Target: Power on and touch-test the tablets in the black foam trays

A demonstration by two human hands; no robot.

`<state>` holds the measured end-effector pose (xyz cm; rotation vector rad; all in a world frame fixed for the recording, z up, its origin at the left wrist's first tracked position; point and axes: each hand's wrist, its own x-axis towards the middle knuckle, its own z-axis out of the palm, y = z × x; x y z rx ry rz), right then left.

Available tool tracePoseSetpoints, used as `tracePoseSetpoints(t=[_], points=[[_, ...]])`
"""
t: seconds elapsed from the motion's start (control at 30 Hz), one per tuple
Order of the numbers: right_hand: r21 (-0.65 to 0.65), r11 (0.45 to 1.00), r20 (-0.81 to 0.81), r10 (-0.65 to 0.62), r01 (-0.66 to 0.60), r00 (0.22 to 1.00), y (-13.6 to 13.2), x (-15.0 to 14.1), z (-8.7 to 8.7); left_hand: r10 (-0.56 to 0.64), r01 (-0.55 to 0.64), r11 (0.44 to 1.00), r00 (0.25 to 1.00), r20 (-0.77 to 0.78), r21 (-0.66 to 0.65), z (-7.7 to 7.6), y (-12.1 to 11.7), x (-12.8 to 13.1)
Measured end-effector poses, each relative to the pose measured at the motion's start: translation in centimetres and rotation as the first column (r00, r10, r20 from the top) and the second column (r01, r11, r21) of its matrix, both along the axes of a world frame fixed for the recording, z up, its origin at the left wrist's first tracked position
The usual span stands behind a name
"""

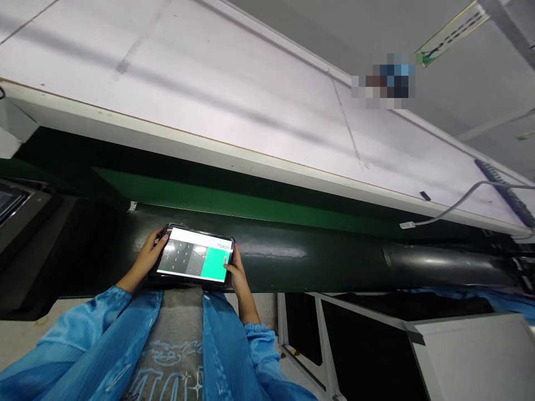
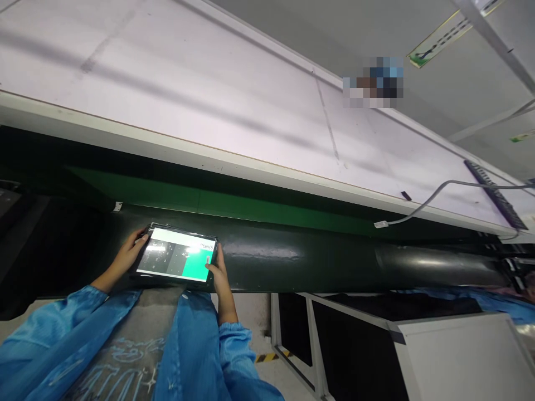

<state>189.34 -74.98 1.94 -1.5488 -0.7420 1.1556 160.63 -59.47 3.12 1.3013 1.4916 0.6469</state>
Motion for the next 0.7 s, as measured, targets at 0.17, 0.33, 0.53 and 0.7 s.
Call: tracePoseSetpoints(t=[0.17, 0.33, 0.53, 0.7], points=[[-0.027, 0.992, 0.527, -0.093, 0.127, 0.845, 1.5, -1.5, 2.5, -0.006, 0.006, 1.000, 1.000, 0.023, -0.011, 0.1, -0.2, -0.1], [-0.059, 0.943, 0.847, 0.221, -0.327, 0.483, 3.6, -4.2, 6.8, -0.003, 0.004, 1.000, 1.000, 0.030, -0.016, 0.3, -0.4, -0.1], [-0.209, 0.884, 0.840, 0.381, -0.418, 0.387, 4.1, -5.4, 7.4, -0.025, 0.024, 0.999, 0.998, 0.060, 0.022, 0.0, -0.5, -0.1], [-0.170, 0.904, 0.785, 0.365, -0.392, 0.501, 3.7, -5.6, 7.5, -0.021, 0.020, 1.000, 0.999, 0.040, 0.023, -0.2, -0.6, -0.2]])
